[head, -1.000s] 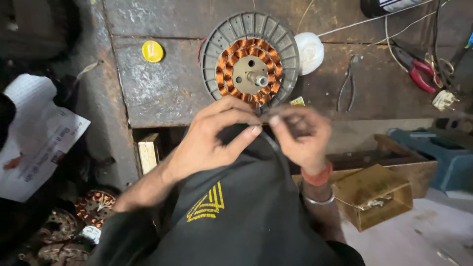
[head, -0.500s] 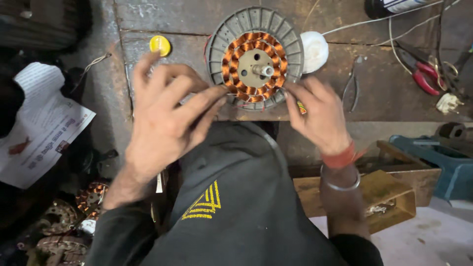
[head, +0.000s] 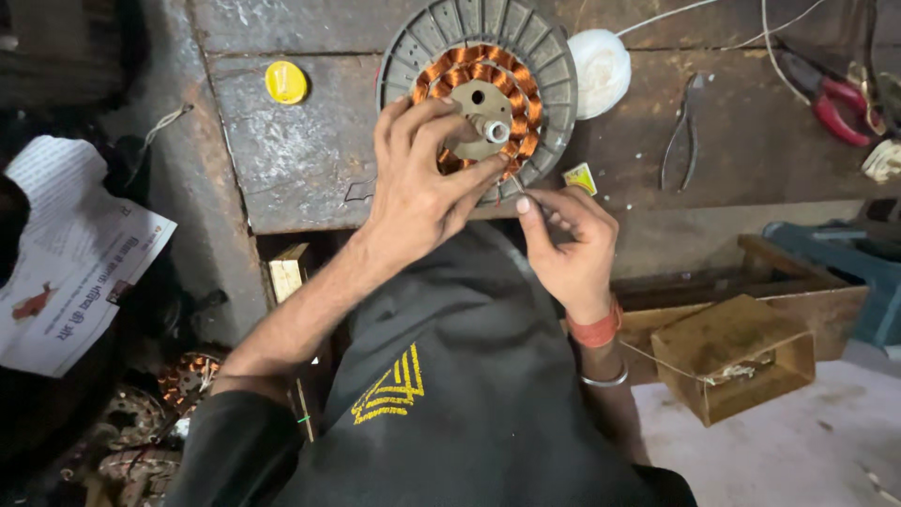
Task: The person winds a red insulated wire around the slots of a motor stator, using pliers to tuck and secure the wire ends. The person repeatedly wraps the wire by hand and uses pliers to adjust and tighten the connections.
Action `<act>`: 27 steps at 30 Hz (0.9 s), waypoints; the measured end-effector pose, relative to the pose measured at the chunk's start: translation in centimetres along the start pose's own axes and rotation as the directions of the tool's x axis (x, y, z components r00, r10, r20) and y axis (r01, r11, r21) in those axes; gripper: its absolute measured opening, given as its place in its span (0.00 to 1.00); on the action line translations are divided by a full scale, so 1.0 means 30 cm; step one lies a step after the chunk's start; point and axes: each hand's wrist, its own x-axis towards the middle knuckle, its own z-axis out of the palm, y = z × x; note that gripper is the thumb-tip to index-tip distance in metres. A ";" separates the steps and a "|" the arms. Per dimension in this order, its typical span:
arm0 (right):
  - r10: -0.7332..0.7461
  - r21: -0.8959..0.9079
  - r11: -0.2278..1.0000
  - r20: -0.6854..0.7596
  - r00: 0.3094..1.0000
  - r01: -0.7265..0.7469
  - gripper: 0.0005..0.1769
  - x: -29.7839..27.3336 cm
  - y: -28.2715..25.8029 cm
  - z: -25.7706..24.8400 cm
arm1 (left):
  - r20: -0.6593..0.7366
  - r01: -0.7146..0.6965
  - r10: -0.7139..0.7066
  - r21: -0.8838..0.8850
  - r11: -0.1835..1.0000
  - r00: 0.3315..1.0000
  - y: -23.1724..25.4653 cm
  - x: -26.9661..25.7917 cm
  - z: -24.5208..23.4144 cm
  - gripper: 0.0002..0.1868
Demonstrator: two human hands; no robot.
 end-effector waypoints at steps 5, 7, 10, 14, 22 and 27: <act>0.316 0.441 0.825 0.160 0.935 -0.354 0.07 -0.025 0.089 0.020 | 0.046 0.052 -0.046 -0.134 0.990 0.998 -0.028 -0.018 -0.005 0.13; 0.265 0.512 0.785 0.233 0.936 -0.350 0.07 -0.006 0.099 0.014 | 0.082 0.047 -0.035 -0.143 0.989 0.996 -0.030 0.003 -0.011 0.11; 0.221 0.484 0.811 0.269 0.937 -0.330 0.10 0.015 0.073 -0.005 | 0.166 0.043 -0.016 -0.159 0.986 0.986 -0.039 0.026 -0.023 0.12; 0.196 0.399 0.878 0.203 0.959 -0.264 0.12 0.039 -0.001 0.002 | 0.215 0.021 0.017 -0.171 0.985 0.977 -0.059 0.056 -0.042 0.12; 0.365 0.342 0.862 0.092 0.927 -0.373 0.07 0.040 0.013 0.047 | 0.253 0.031 0.020 -0.196 0.980 0.967 -0.069 0.067 -0.043 0.11; 0.426 0.724 0.528 0.227 0.876 -0.444 0.06 0.020 0.070 0.050 | 0.255 0.014 0.034 -0.186 0.983 0.966 -0.070 0.073 -0.046 0.09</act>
